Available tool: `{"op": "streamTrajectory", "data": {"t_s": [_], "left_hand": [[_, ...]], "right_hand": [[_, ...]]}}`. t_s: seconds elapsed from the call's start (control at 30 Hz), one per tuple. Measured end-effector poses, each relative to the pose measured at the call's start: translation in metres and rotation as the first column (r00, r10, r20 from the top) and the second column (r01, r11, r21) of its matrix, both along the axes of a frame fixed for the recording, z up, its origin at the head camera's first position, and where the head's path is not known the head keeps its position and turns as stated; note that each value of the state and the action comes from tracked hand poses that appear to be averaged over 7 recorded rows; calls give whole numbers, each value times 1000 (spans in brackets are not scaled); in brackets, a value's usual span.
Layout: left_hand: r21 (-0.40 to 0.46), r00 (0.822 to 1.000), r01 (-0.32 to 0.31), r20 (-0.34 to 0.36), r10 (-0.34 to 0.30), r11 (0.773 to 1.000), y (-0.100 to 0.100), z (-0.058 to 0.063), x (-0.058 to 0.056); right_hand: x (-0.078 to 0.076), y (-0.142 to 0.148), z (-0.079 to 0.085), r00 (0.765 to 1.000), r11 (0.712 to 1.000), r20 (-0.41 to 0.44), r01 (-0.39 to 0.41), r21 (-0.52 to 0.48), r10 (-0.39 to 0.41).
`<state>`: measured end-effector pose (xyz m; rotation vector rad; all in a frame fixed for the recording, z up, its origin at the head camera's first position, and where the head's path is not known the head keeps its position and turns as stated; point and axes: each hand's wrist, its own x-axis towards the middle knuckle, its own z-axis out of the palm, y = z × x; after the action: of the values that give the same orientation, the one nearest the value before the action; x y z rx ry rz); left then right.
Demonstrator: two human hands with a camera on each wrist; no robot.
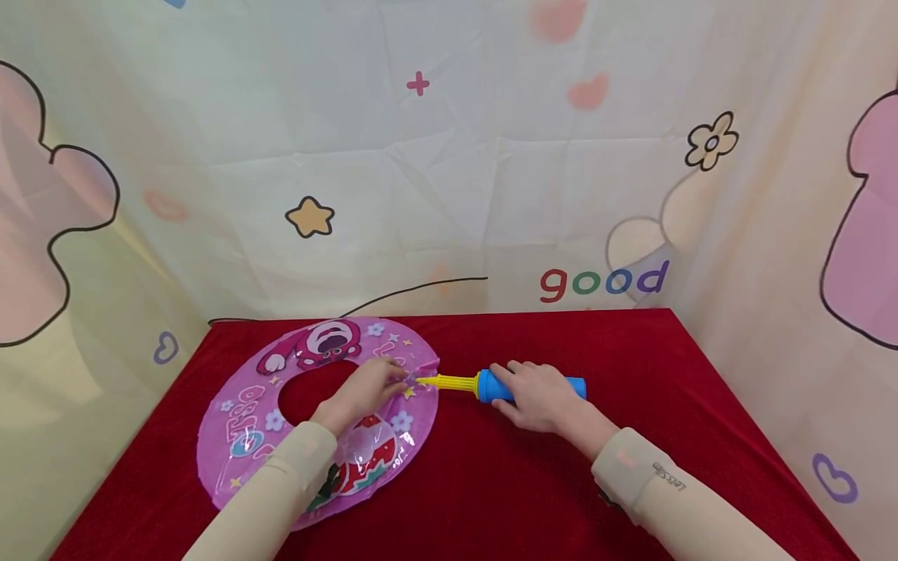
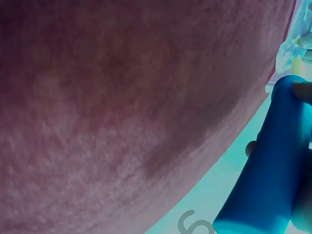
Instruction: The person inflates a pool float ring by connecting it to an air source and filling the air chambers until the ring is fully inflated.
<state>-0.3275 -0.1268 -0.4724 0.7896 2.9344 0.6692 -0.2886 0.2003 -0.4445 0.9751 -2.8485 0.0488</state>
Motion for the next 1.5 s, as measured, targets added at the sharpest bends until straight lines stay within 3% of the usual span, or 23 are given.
{"op": "streamTrajectory", "data": {"t_s": [0.33,0.67,1.03,1.5], "left_hand": [[63,999,-27,40,24,998,3,2,-1],[162,1000,-24,-9,26,987,4,0,-2],[239,991,-106,101,84,965,3,2,1],[264,988,-128,116,100,956,1,1,-1]], "right_hand": [[-1,0,-6,999,999,51,19,-28,-18],[0,-4,-6,996,997,88,33,-69,-27],[0,-8,-10,995,995,101,30,-94,-20],[1,-14,-11,994,993,110,37,-113,-24]]}}
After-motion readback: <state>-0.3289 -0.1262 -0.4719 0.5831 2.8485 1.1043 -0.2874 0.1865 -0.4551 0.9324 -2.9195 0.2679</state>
